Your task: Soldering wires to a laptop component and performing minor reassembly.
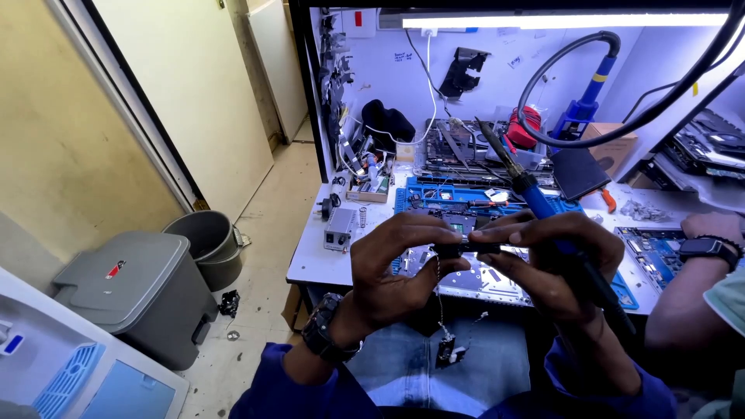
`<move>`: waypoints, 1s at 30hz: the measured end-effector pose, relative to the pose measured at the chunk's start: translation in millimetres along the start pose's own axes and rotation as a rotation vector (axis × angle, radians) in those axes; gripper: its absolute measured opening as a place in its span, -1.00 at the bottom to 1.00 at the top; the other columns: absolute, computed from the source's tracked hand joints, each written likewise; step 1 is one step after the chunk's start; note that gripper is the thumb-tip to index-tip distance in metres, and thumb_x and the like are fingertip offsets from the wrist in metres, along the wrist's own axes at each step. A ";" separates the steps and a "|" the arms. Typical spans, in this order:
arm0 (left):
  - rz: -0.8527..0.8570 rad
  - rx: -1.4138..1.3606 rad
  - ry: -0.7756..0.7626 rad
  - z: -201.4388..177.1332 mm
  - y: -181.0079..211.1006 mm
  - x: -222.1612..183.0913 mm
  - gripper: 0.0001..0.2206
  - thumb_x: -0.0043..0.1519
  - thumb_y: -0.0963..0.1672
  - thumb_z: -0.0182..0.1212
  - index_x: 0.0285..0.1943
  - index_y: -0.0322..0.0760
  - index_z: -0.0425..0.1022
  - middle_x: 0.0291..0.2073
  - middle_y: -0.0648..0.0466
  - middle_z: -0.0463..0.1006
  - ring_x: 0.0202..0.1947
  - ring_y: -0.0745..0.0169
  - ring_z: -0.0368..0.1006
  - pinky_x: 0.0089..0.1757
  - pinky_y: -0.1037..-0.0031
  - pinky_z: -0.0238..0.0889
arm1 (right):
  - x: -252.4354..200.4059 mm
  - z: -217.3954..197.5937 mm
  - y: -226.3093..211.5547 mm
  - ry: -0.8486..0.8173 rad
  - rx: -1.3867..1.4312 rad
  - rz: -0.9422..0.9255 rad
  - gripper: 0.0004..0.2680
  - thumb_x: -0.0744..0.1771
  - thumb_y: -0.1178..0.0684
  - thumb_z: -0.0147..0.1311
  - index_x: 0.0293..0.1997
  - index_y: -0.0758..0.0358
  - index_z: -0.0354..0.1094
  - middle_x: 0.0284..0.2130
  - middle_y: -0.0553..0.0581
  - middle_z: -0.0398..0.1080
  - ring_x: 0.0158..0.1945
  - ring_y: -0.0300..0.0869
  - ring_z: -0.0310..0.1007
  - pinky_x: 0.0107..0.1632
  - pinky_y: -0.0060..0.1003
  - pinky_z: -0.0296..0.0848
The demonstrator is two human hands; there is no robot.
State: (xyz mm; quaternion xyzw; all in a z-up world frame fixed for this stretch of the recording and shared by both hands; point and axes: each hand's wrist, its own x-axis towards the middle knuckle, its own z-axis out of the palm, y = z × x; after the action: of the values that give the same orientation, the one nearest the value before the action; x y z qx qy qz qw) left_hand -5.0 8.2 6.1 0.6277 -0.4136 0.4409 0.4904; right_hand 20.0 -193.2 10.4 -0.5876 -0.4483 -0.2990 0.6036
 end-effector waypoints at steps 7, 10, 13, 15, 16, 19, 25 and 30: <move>0.051 0.034 0.020 0.2 5.2 -0.5 -0.83 0.17 -0.32 0.43 -0.15 -0.36 0.55 -0.26 -0.03 0.63 -0.25 0.15 0.61 -0.15 0.45 0.54 | -1.9 2.4 -4.3 -0.042 -0.006 -0.022 -0.78 0.21 0.25 0.32 -0.21 0.25 0.30 -0.25 0.36 0.57 -0.07 0.09 0.71 0.06 -0.13 0.77; 0.045 -0.039 0.049 -0.6 -0.9 -2.8 -0.77 0.15 -0.31 0.48 -0.09 -0.28 0.57 -0.21 -0.03 0.67 -0.18 0.13 0.67 -0.09 0.43 0.61 | -0.5 1.7 -7.6 -0.037 -0.080 -0.065 -0.79 0.22 0.25 0.32 -0.22 0.26 0.31 -0.25 0.31 0.57 -0.07 0.06 0.72 0.08 -0.13 0.77; 0.021 -0.151 0.040 -0.6 -4.5 -3.6 -0.75 0.17 -0.36 0.39 -0.07 -0.27 0.59 -0.20 -0.04 0.66 -0.15 0.09 0.68 -0.08 0.42 0.65 | -1.0 -0.7 -8.1 -0.043 -0.101 -0.072 -0.79 0.21 0.25 0.32 -0.21 0.27 0.32 -0.31 0.30 0.57 -0.05 0.08 0.71 0.08 -0.12 0.77; -0.048 -0.200 0.066 0.4 -3.8 -3.3 -0.74 0.10 -0.29 0.51 -0.10 -0.24 0.59 -0.22 -0.02 0.67 -0.16 0.15 0.67 -0.07 0.45 0.63 | -2.0 -2.1 -8.1 -0.053 -0.105 -0.082 -0.81 0.23 0.25 0.30 -0.22 0.25 0.31 -0.30 0.28 0.58 -0.05 0.09 0.72 0.02 -0.14 0.79; -0.046 -0.197 0.065 -0.3 -4.1 -3.6 -0.74 0.10 -0.29 0.51 -0.10 -0.24 0.59 -0.22 -0.02 0.67 -0.16 0.15 0.67 -0.07 0.45 0.63 | -2.3 -2.2 -8.1 -0.053 -0.103 -0.085 -0.81 0.23 0.25 0.30 -0.22 0.25 0.31 -0.30 0.28 0.58 -0.05 0.09 0.72 0.02 -0.14 0.79; -0.090 -0.224 0.034 -3.3 -4.5 -2.7 -0.74 0.12 -0.33 0.46 -0.08 -0.27 0.58 -0.20 -0.04 0.68 -0.13 0.12 0.68 -0.06 0.44 0.64 | -2.5 -2.5 -8.6 -0.050 -0.077 -0.081 -0.82 0.23 0.24 0.29 -0.21 0.25 0.32 -0.24 0.31 0.58 -0.06 0.09 0.73 0.03 -0.14 0.79; -0.036 -0.252 -0.060 -7.1 -1.6 2.3 -0.74 0.13 -0.27 0.49 -0.05 -0.27 0.55 -0.16 -0.05 0.66 -0.09 0.08 0.68 0.00 0.39 0.64 | -3.4 -3.8 -8.6 -0.025 -0.072 -0.063 -0.79 0.22 0.25 0.31 -0.19 0.27 0.31 -0.21 0.31 0.57 -0.03 0.06 0.71 0.14 -0.11 0.76; -0.034 -0.172 0.001 -1.1 1.5 -0.5 -0.77 0.16 -0.39 0.23 -0.11 -0.32 0.52 -0.21 -0.08 0.62 -0.15 0.04 0.65 -0.06 0.32 0.61 | 1.2 1.1 -11.4 -0.040 -0.140 -0.121 -0.81 0.24 0.21 0.30 -0.23 0.21 0.29 -0.26 0.25 0.59 -0.07 0.03 0.73 -0.05 -0.23 0.80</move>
State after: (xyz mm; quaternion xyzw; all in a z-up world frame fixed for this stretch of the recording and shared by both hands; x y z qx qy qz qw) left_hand -6.7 9.1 6.1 0.5900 -0.4391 0.3956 0.5501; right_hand 10.1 -193.4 16.4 -0.6060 -0.4730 -0.3536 0.5329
